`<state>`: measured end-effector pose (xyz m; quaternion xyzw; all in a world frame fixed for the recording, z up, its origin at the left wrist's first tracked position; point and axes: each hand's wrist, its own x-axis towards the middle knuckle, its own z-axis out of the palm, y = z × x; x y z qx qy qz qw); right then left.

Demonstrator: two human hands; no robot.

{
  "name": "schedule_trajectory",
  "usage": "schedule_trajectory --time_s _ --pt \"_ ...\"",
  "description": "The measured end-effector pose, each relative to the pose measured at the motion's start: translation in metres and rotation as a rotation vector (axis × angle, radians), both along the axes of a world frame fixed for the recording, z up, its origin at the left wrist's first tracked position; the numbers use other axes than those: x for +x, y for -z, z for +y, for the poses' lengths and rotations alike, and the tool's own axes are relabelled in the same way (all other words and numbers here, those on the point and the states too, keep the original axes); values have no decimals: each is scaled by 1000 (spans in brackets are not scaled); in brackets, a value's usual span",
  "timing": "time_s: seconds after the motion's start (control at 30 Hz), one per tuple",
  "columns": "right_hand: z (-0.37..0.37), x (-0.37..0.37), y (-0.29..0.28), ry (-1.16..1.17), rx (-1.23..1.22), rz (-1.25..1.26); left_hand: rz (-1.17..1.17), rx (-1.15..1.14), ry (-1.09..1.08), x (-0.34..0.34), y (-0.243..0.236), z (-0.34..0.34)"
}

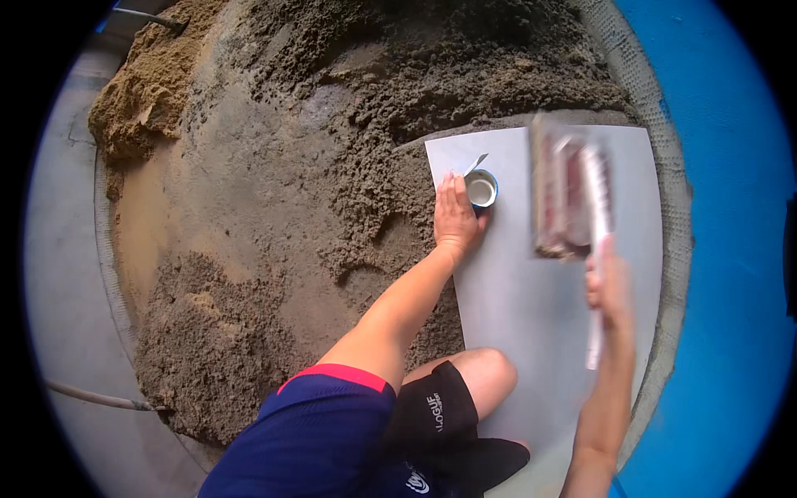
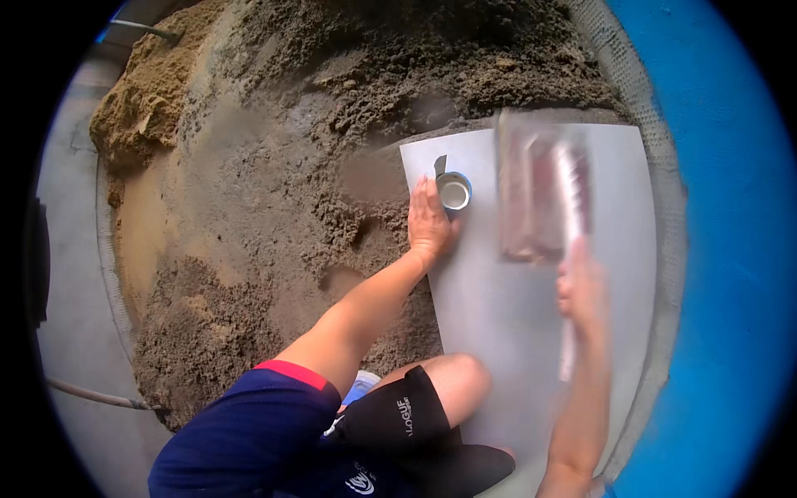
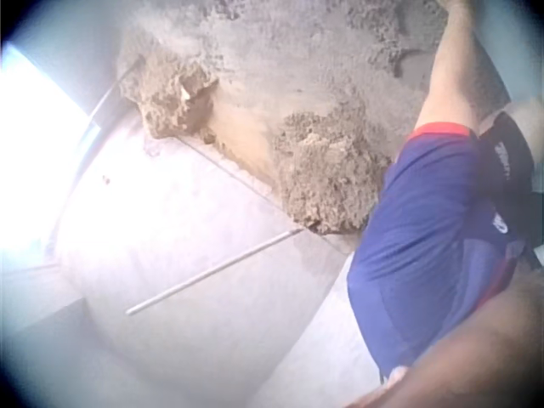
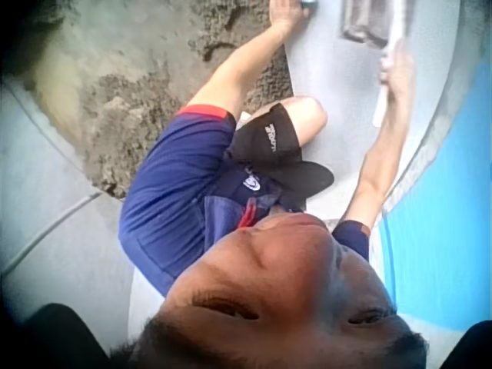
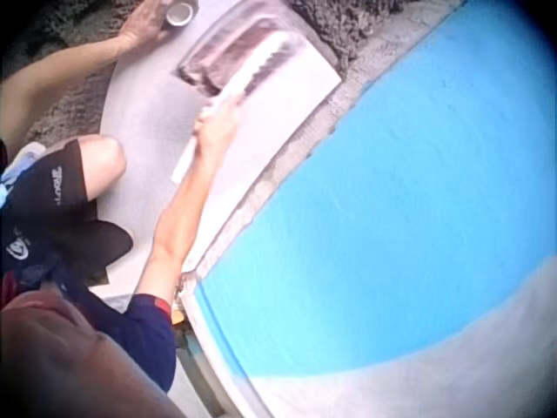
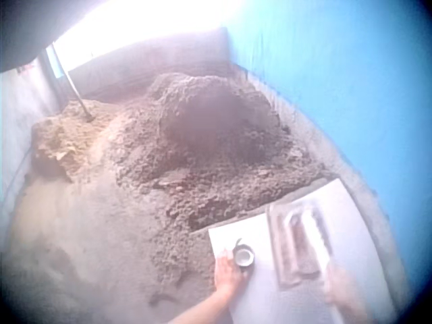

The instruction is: The person applies adhesive to the back of a large white tile using a notched trowel while it rests on a bed of sand.

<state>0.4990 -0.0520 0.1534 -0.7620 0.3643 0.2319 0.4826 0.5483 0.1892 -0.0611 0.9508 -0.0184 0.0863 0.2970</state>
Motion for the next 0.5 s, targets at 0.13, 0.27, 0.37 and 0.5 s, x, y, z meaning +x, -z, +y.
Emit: schedule_trajectory --time_s 0.13,0.27,0.37,0.5 --pt "-1 9 -76 249 -75 -812 12 3 -5 -3 4 -1" --pt "-56 -37 60 30 -409 -1010 -8 -2 3 3 5 -11" --pt "-28 -37 133 -152 -301 -294 -3 -20 31 4 2 -16" --pt "11 19 55 -3 17 30 2 1 -10 -1 8 -3"
